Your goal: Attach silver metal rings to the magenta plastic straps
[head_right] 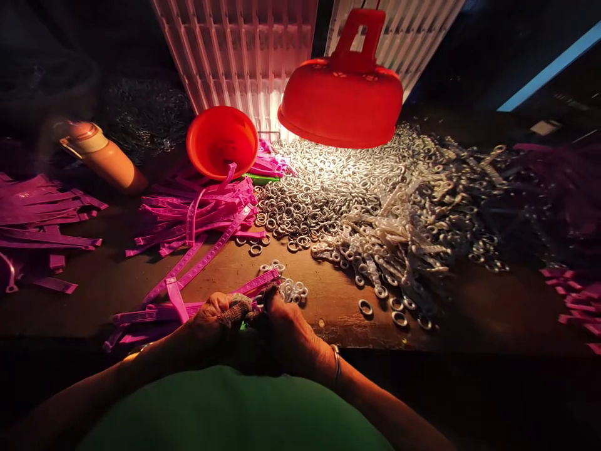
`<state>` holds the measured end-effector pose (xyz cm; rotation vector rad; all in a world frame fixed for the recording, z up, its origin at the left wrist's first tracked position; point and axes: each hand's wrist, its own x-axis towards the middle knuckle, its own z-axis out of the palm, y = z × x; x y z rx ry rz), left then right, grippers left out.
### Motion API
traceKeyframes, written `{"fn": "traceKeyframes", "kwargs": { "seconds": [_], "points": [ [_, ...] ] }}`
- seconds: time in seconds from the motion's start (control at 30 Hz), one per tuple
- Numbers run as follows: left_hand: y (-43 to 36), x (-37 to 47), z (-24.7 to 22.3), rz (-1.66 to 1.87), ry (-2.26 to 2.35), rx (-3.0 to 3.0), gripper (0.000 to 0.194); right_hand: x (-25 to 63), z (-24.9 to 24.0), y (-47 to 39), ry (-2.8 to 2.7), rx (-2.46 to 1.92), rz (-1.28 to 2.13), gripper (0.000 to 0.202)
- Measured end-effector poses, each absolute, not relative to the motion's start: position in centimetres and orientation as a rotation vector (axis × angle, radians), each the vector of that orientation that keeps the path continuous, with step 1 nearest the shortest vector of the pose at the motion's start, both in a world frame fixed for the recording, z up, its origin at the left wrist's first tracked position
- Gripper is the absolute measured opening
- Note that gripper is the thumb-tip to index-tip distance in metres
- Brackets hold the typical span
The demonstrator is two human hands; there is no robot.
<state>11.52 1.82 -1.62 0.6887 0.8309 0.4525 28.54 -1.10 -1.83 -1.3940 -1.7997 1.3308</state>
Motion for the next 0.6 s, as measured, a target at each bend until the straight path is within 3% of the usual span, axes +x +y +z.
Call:
{"fn": "traceKeyframes", "kwargs": {
  "seconds": [0.37,0.6],
  "points": [
    [2.3,11.3,-1.4,0.408,0.82,0.677,0.03,28.8,-1.8,0.9,-2.386,-1.415,1.235,0.006],
    [4.5,11.2,-4.5,0.393,0.995,0.936,0.042,29.3,0.1,1.4,-2.419,-1.39,1.099,0.009]
  ]
}}
